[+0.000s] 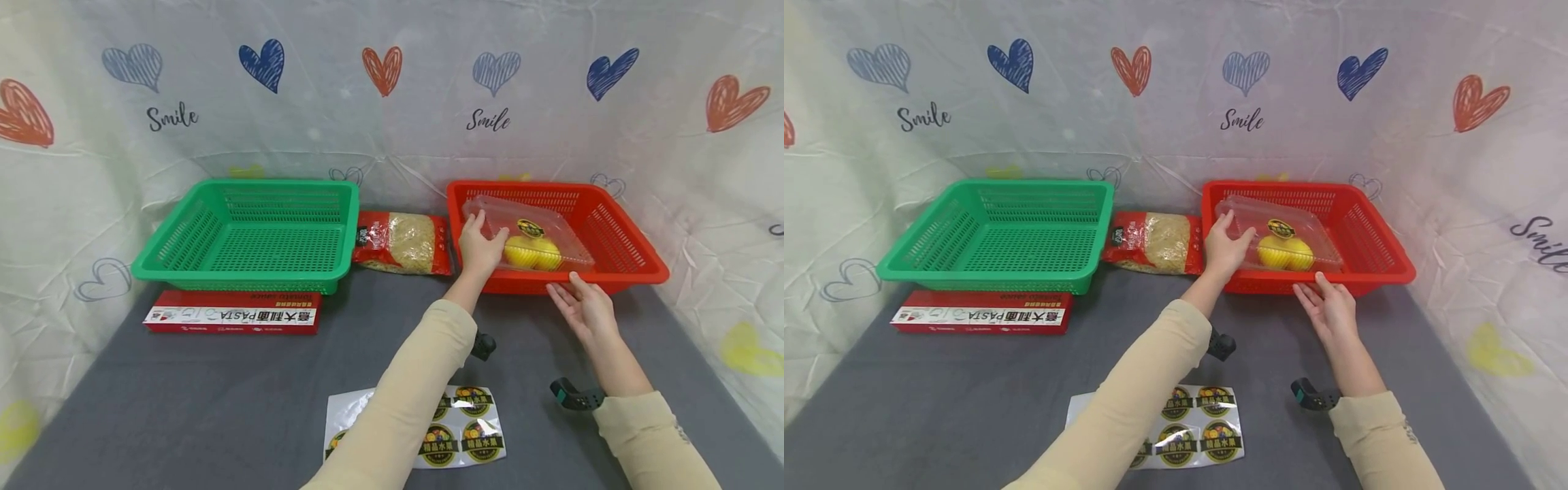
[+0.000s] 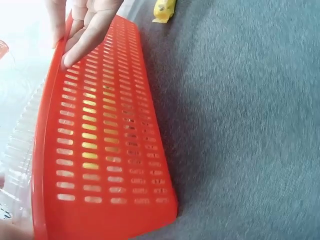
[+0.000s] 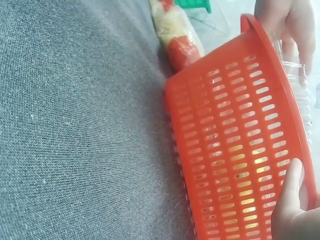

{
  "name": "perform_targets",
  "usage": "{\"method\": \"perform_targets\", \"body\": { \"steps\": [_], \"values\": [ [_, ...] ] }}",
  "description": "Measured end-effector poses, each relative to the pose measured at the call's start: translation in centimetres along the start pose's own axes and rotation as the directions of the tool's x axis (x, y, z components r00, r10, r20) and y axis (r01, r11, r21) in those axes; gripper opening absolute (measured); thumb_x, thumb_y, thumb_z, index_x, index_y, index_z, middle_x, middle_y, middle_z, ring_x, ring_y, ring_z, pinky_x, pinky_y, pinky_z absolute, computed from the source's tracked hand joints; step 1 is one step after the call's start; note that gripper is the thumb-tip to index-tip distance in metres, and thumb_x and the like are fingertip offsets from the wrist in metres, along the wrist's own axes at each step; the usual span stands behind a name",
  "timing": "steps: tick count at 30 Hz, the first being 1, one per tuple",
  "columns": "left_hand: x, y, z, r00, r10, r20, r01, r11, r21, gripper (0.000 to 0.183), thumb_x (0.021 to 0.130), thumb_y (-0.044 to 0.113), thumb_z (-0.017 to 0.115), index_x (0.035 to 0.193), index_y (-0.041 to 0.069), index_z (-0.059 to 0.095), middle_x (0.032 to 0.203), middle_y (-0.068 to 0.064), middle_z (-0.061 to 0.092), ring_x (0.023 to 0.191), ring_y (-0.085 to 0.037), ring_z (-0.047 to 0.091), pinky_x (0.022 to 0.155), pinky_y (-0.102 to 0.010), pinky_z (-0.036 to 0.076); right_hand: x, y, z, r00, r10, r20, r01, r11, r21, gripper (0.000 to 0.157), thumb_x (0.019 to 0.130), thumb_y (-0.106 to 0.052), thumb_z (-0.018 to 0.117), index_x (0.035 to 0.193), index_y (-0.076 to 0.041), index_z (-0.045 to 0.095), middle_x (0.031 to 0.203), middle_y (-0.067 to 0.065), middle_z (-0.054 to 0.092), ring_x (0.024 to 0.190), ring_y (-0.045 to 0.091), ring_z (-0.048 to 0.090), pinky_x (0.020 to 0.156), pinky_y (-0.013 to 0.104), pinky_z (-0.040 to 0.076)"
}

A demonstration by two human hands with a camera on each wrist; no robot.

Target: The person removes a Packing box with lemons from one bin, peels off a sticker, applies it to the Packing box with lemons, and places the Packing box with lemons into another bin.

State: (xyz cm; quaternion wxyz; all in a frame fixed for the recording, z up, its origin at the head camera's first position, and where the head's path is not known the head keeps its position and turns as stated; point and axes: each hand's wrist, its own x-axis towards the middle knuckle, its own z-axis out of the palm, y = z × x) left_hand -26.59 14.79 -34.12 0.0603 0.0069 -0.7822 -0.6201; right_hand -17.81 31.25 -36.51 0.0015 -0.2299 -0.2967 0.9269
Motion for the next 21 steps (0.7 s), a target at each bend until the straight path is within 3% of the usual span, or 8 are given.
{"method": "perform_targets", "body": {
  "steps": [3, 5, 10, 15, 21],
  "values": [
    [0.0, 0.2, -0.3, 0.999, 0.016, 0.047, -0.020, 0.995, 0.099, 0.063, 0.084, 0.028, 0.067, 0.138, 0.011, 0.041, 0.142, -0.009, 0.037, 0.130, -0.022, 0.034, 0.102, -0.031, 0.033, 0.0, 0.0, 0.0, 1.000, 0.007, -0.001, -0.007, 1.000, 0.002, 0.078, 0.082, -0.013, 0.066, 0.139, -0.033, 0.017, 0.135, -0.006, 0.034, 0.088, 0.023, 0.063, 0.087, 0.034, 0.047],
    [0.1, 0.2, -0.6, 0.993, 0.009, 0.120, -0.029, 0.985, 0.170, 0.073, 0.081, 0.034, 0.069, 0.142, 0.011, 0.034, 0.144, -0.009, 0.033, 0.132, -0.022, 0.030, 0.103, -0.033, 0.032, 0.1, -0.1, 0.0, 1.000, 0.008, 0.001, -0.008, 1.000, -0.001, 0.080, 0.082, -0.013, 0.066, 0.140, -0.033, 0.014, 0.131, -0.004, 0.036, 0.088, 0.023, 0.062, 0.087, 0.035, 0.047],
    [0.3, 0.2, -1.1, 0.957, -0.054, 0.284, -0.033, 0.956, 0.293, 0.094, 0.073, 0.034, 0.076, 0.146, 0.013, 0.020, 0.149, -0.008, 0.022, 0.136, -0.020, 0.021, 0.104, -0.036, 0.030, 0.1, -0.1, -0.1, 1.000, 0.019, 0.018, -0.019, 1.000, -0.003, 0.073, 0.084, -0.012, 0.064, 0.137, -0.030, 0.017, 0.118, 0.001, 0.040, 0.088, 0.024, 0.061, 0.089, 0.035, 0.045],
    [0.5, 0.2, -1.1, 0.945, -0.090, 0.314, -0.037, 0.926, 0.375, 0.092, 0.075, 0.028, 0.076, 0.146, 0.012, 0.020, 0.148, -0.007, 0.025, 0.135, -0.019, 0.023, 0.105, -0.033, 0.029, 0.0, -0.1, -0.1, 0.999, 0.034, 0.027, -0.034, 0.999, 0.007, 0.073, 0.084, -0.011, 0.063, 0.137, -0.030, 0.017, 0.115, 0.001, 0.042, 0.088, 0.024, 0.061, 0.090, 0.035, 0.045],
    [0.4, 0.1, -0.7, 0.950, -0.063, 0.307, -0.071, 0.911, 0.406, 0.084, 0.078, 0.023, 0.073, 0.146, 0.014, 0.024, 0.146, -0.008, 0.030, 0.134, -0.022, 0.025, 0.103, -0.033, 0.031, 0.0, -0.1, -0.1, 1.000, 0.019, 0.021, -0.019, 1.000, -0.001, 0.079, 0.084, -0.012, 0.064, 0.140, -0.032, 0.013, 0.122, -0.001, 0.040, 0.088, 0.024, 0.061, 0.089, 0.036, 0.046]
  ]
}}
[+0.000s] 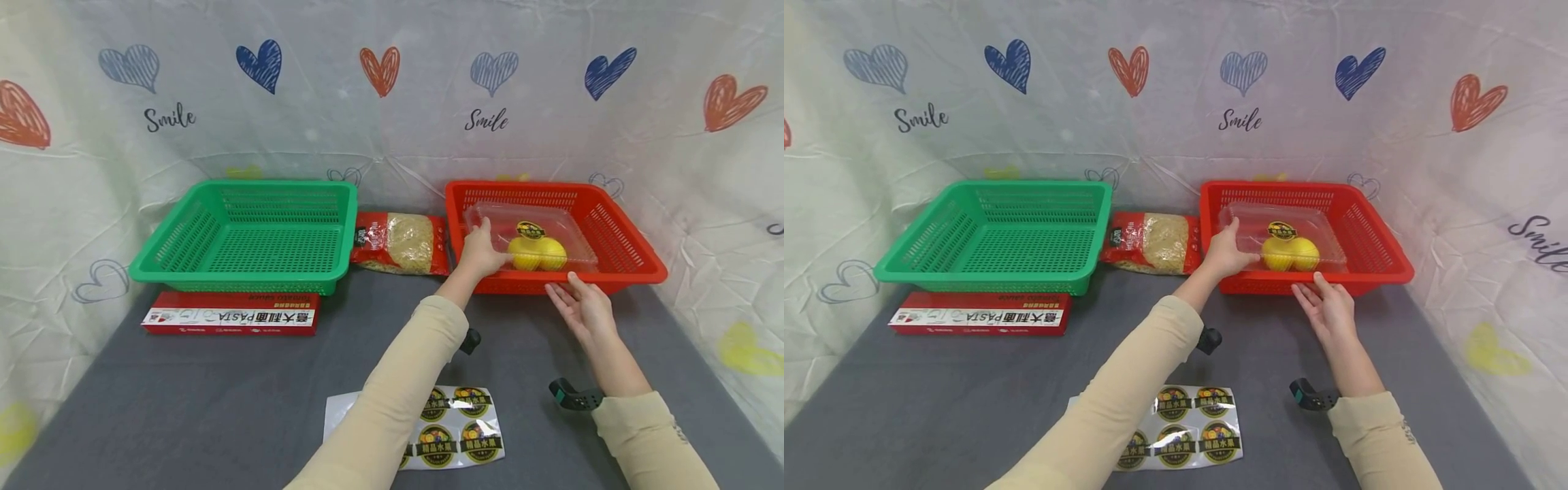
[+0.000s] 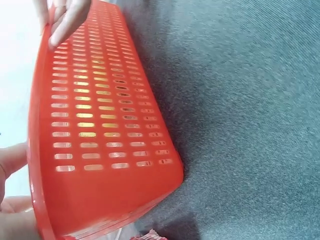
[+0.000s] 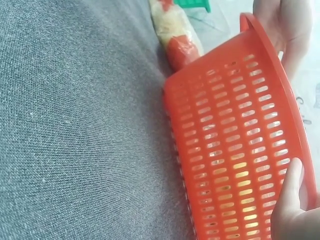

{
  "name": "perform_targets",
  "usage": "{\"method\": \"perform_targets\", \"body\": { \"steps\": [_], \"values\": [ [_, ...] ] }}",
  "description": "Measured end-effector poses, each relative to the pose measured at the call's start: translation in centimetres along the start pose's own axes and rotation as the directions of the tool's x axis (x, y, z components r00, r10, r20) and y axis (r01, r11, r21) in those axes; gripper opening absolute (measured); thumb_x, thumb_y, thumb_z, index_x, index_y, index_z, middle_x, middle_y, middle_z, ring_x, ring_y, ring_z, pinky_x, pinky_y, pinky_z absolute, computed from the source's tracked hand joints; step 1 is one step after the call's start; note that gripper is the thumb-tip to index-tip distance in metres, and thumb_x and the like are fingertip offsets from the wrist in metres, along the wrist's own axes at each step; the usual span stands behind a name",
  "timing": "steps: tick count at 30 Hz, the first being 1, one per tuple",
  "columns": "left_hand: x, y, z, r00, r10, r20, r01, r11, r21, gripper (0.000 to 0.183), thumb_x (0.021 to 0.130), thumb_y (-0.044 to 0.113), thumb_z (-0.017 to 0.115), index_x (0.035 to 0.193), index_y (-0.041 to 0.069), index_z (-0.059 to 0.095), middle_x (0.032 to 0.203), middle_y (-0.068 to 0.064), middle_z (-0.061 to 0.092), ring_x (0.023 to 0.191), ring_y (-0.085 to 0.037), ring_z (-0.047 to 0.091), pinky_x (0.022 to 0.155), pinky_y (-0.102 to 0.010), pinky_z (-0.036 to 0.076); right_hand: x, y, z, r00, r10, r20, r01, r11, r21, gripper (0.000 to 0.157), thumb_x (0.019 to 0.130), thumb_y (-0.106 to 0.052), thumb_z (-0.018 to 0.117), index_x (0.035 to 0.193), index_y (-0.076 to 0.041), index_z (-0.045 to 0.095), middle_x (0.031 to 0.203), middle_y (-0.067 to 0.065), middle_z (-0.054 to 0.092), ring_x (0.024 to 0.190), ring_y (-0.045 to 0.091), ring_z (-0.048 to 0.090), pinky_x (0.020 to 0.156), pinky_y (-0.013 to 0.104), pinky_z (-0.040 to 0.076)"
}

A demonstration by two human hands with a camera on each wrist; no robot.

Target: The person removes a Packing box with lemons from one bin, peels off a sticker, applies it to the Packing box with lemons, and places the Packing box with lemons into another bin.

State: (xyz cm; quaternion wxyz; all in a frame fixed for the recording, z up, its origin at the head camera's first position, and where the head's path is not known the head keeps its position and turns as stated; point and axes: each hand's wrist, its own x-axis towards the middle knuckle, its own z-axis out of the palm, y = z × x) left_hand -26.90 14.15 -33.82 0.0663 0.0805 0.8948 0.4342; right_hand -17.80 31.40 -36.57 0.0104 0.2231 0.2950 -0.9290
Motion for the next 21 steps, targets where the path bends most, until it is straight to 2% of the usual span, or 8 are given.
{"method": "perform_targets", "body": {
  "steps": [4, 10, 17, 21],
  "values": [
    [0.11, -0.05, 0.31, 0.999, 0.031, -0.018, -0.030, 0.997, 0.066, 0.077, 0.080, 0.021, 0.071, 0.144, 0.015, 0.030, 0.145, -0.011, 0.031, 0.133, -0.024, 0.029, 0.101, -0.030, 0.034, 0.01, 0.01, 0.09, 1.000, -0.010, -0.001, 0.010, 1.000, 0.005, 0.079, 0.083, -0.011, 0.065, 0.140, -0.031, 0.014, 0.122, -0.001, 0.041, 0.087, 0.025, 0.062, 0.088, 0.036, 0.046],
    [0.23, -0.15, 0.47, 0.996, 0.080, -0.030, -0.074, 0.982, 0.172, 0.074, 0.080, 0.019, 0.070, 0.142, 0.009, 0.032, 0.142, -0.014, 0.036, 0.127, -0.023, 0.038, 0.099, -0.028, 0.036, -0.02, 0.06, 0.00, 1.000, -0.008, -0.003, 0.008, 1.000, 0.020, 0.078, 0.083, -0.011, 0.065, 0.140, -0.032, 0.016, 0.118, 0.000, 0.044, 0.090, 0.023, 0.061, 0.087, 0.036, 0.047],
    [0.19, -0.31, 0.12, 0.993, 0.113, -0.034, -0.106, 0.982, 0.159, 0.070, 0.079, 0.011, 0.068, 0.141, 0.010, 0.036, 0.140, -0.012, 0.039, 0.126, -0.022, 0.040, 0.097, -0.029, 0.038, -0.01, 0.02, 0.11, 1.000, 0.009, 0.002, -0.009, 0.999, 0.036, 0.083, 0.083, -0.010, 0.065, 0.142, -0.033, 0.011, 0.120, 0.000, 0.041, 0.092, 0.023, 0.059, 0.088, 0.035, 0.046],
    [0.12, -0.33, 0.12, 0.993, 0.117, -0.028, -0.114, 0.987, 0.115, 0.067, 0.080, 0.009, 0.067, 0.140, 0.011, 0.038, 0.141, -0.010, 0.038, 0.127, -0.023, 0.039, 0.095, -0.029, 0.040, -0.11, -0.01, 0.10, 1.000, -0.003, -0.002, 0.003, 1.000, 0.022, 0.079, 0.083, -0.010, 0.065, 0.140, -0.031, 0.016, 0.121, 0.000, 0.041, 0.089, 0.023, 0.061, 0.087, 0.035, 0.047]
  ]
}}
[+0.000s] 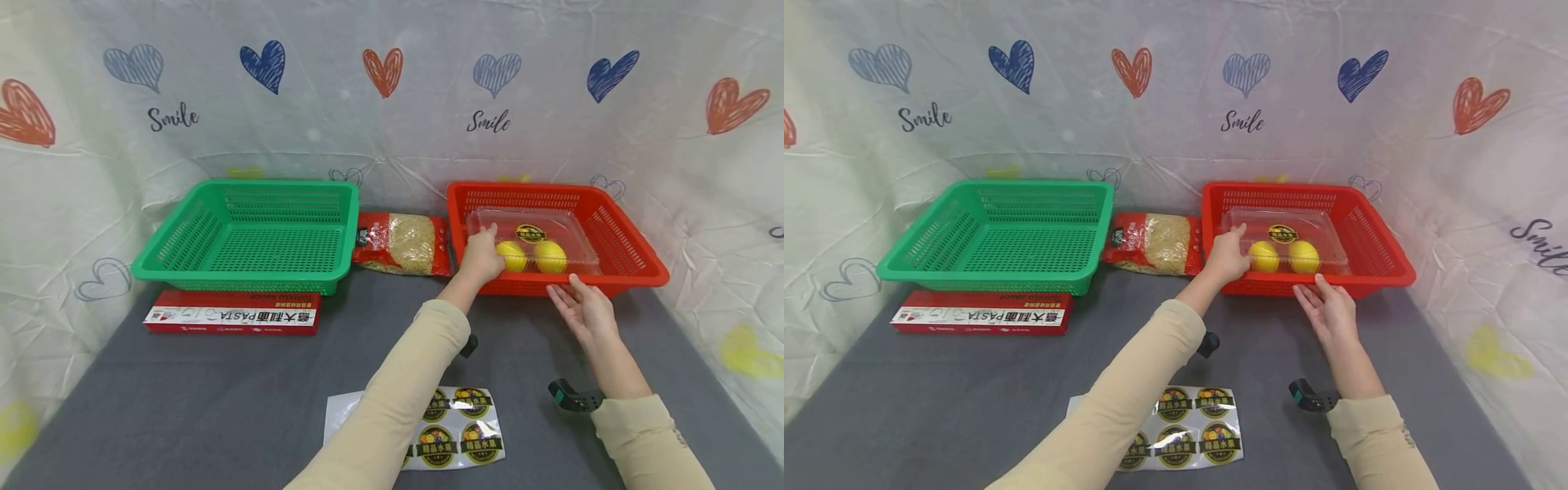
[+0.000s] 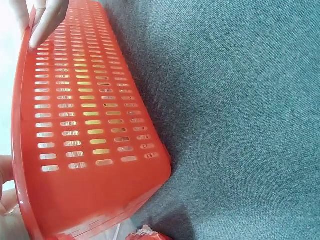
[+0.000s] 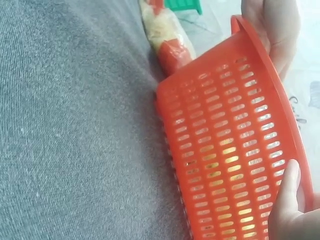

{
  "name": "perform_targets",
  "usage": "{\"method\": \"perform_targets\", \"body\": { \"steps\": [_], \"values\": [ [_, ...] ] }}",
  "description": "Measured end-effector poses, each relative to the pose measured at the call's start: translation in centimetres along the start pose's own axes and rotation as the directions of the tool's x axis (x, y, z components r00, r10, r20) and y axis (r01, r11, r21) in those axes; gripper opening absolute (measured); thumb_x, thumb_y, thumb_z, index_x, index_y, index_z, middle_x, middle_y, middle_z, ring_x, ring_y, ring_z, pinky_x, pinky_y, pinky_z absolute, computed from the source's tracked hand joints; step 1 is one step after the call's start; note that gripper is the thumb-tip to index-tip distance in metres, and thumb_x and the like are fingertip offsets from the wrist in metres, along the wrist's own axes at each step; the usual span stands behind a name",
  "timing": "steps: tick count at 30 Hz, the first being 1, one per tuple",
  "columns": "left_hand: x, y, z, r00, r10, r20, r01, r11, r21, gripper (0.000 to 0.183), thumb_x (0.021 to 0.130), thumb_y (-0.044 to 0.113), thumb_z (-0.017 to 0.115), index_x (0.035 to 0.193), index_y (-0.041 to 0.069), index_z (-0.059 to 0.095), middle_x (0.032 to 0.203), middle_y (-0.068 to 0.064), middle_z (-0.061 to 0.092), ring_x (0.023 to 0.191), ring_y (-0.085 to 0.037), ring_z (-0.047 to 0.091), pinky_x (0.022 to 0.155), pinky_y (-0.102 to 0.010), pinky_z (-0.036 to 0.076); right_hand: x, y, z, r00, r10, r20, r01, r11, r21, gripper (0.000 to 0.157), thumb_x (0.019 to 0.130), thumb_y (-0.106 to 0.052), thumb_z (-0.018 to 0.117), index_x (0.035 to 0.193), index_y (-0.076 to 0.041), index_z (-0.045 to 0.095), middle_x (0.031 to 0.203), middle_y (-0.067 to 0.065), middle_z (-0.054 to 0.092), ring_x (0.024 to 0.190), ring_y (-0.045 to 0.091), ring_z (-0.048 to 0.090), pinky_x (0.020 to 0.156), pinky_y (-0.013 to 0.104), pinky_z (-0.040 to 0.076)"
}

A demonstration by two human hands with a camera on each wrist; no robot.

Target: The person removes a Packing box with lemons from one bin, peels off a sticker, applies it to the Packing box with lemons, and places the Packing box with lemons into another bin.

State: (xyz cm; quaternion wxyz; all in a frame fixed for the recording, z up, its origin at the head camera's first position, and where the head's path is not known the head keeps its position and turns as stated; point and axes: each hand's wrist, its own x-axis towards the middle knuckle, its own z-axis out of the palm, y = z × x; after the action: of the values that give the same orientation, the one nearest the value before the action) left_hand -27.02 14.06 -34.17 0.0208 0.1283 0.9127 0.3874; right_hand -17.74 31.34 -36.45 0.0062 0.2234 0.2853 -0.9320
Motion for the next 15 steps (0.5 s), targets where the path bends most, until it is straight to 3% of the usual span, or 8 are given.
{"method": "perform_targets", "body": {
  "steps": [5, 9, 12, 15],
  "values": [
    [-0.1, -0.1, 0.0, 1.000, 0.006, -0.012, -0.007, 0.997, -0.072, 0.063, 0.081, 0.005, 0.064, 0.139, 0.013, 0.041, 0.142, -0.007, 0.038, 0.129, -0.023, 0.036, 0.090, -0.026, 0.045, -0.1, -0.1, -0.2, 0.999, -0.020, 0.030, 0.021, 0.998, -0.059, 0.060, 0.083, -0.012, 0.066, 0.128, -0.023, 0.029, 0.112, 0.003, 0.051, 0.085, 0.025, 0.063, 0.085, 0.037, 0.048],
    [-0.2, -0.6, 0.0, 0.996, 0.080, -0.031, -0.082, 0.991, -0.103, 0.058, 0.082, 0.005, 0.060, 0.137, 0.011, 0.043, 0.142, -0.007, 0.038, 0.129, -0.023, 0.035, 0.090, -0.027, 0.045, -0.1, -0.5, -0.6, 0.996, 0.005, 0.088, 0.015, 0.975, -0.223, 0.044, 0.083, -0.020, 0.065, 0.114, -0.017, 0.034, 0.093, 0.008, 0.059, 0.084, 0.024, 0.065, 0.084, 0.037, 0.048],
    [-0.7, -1.2, -0.4, 0.984, 0.177, -0.019, -0.178, 0.977, -0.117, 0.055, 0.084, 0.007, 0.058, 0.137, 0.008, 0.043, 0.142, -0.008, 0.037, 0.131, -0.021, 0.033, 0.087, -0.026, 0.046, -0.2, -0.8, -1.1, 0.988, 0.037, 0.152, 0.025, 0.922, -0.385, 0.037, 0.087, -0.027, 0.060, 0.110, -0.013, 0.035, 0.089, 0.007, 0.061, 0.085, 0.022, 0.065, 0.082, 0.036, 0.049],
    [-1.4, -1.7, -1.2, 0.967, 0.254, 0.033, -0.247, 0.957, -0.150, 0.053, 0.087, 0.011, 0.056, 0.138, 0.007, 0.041, 0.142, -0.007, 0.037, 0.131, -0.016, 0.032, 0.090, -0.024, 0.043, -0.4, -1.0, -1.6, 0.975, 0.050, 0.216, 0.076, 0.841, -0.536, 0.033, 0.091, -0.033, 0.052, 0.109, -0.008, 0.038, 0.090, 0.004, 0.064, 0.085, 0.019, 0.066, 0.078, 0.033, 0.052]
  ]
}}
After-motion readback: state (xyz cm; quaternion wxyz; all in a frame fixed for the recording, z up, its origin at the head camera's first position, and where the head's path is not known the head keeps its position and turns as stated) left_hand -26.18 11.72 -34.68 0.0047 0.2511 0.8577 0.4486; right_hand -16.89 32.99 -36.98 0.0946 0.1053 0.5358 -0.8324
